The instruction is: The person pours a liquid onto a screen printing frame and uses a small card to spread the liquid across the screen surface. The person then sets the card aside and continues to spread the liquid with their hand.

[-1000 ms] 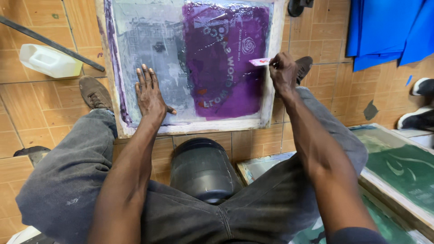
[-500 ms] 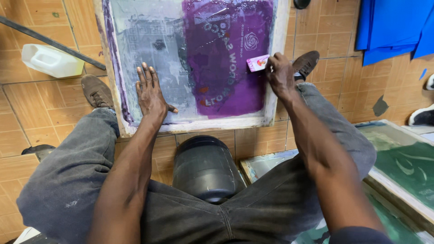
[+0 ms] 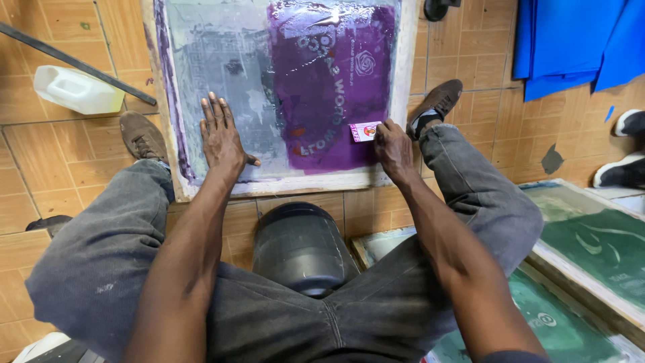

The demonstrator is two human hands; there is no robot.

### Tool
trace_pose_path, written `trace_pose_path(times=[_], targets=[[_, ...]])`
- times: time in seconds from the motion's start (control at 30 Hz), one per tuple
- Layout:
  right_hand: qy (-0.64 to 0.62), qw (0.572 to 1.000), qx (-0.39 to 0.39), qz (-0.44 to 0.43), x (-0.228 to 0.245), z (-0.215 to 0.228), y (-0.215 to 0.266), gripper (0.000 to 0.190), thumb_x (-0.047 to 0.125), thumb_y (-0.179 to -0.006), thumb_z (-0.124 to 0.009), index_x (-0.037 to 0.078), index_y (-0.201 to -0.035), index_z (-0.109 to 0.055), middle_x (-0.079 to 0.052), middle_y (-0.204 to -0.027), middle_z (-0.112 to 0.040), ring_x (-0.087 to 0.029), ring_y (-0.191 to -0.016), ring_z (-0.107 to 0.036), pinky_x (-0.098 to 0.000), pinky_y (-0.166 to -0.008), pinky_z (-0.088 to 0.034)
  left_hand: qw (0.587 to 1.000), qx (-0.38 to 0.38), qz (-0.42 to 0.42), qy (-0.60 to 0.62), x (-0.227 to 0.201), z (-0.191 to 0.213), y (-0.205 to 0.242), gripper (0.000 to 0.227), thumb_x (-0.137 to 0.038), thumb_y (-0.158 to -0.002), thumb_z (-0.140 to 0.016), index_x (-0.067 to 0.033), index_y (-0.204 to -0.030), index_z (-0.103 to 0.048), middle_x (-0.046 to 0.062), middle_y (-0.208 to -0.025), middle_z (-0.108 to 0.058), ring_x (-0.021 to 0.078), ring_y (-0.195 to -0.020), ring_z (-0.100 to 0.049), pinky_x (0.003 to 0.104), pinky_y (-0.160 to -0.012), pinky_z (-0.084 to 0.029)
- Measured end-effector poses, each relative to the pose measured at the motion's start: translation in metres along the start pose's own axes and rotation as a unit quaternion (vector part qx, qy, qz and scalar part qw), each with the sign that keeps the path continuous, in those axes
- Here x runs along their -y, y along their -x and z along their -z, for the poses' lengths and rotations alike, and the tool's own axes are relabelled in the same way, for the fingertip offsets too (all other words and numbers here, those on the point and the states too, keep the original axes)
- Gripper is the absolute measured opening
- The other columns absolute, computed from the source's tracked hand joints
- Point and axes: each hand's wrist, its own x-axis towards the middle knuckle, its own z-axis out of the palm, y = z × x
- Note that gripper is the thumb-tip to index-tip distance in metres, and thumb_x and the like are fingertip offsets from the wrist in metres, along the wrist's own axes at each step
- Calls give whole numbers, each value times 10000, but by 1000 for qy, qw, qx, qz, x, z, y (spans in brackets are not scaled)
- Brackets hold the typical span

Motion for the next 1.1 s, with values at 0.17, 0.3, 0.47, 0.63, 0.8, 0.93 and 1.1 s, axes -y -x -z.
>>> trace_pose_path(times=[0.17, 0.3, 0.47, 0.63, 0.8, 0.93, 1.1], targets=[[-72, 997, -21, -28, 7, 14, -14, 240, 92, -871, -835, 168, -961, -626, -69, -996, -648, -366, -948, -735, -496, -800, -617, 1000, 3, -20, 8, -8, 41, 24, 1684, -612, -554, -1076, 14, -1841, -189, 268, -1917, -45, 462, -1772, -58, 578, -1402, -330], [-91, 995, -45, -23, 17, 18, -45, 263, 70, -877, -847, 160, -958, -614, -82, -981, -651, -372, -950, -741, -492, -809, -619, 999, 8, -35, 15, -12, 39, 37, 1513, -537, -707, -1045, 37, -1831, -210, 288, -1914, -80, 475, -1770, -98, 593, -1351, -378], [-120, 991, -62, 6, 20, 20, -84, 265, 16, -862, -851, 119, -958, -626, -117, -984, -632, -419, -948, -731, -527, -814, -619, 994, 10, -105, 6, -36, 40, 56, 1228, -502, -790, -971, -23, -1768, -405, 228, -1832, -412, 392, -1696, -405, 558, -1294, -413], [-96, 992, -83, 12, 0, -2, -107, 292, 5, -842, -875, 108, -942, -621, -104, -992, -633, -403, -947, -738, -514, -807, -621, 984, 57, -165, 28, -81, 136, 104, 1029, -393, -961, -857, 5, -1777, -374, 248, -1831, -406, 397, -1666, -447, 561, -1329, -397], [-41, 998, -57, -5, 0, -44, -93, 257, -34, -934, -821, 125, -928, -620, -58, -979, -661, -312, -915, -764, -435, -795, -661, 968, -44, -243, 51, -82, 127, 126, 928, -476, -912, -860, -62, -1681, -548, 154, -1633, -634, 335, -1413, -698, 498, -1203, -518], [-45, 997, -52, 45, 24, -35, -68, 187, 5, -903, -791, 107, -884, -636, -103, -947, -612, -384, -859, -704, -489, -741, -602, 966, -46, -245, 64, -85, 128, 107, 803, -517, -926, -835, -120, -1595, -638, 81, -1433, -718, 282, -1310, -736, 448, -1131, -564], [-17, 998, -25, 46, 31, -39, -37, 224, 46, -851, -824, 138, -877, -622, -58, -951, -594, -346, -872, -698, -463, -742, -615, 964, -21, -263, 18, -96, 149, 90, 764, -523, -924, -847, -113, -1543, -666, 87, -1358, -748, 300, -1280, -750, 447, -1121, -574]])
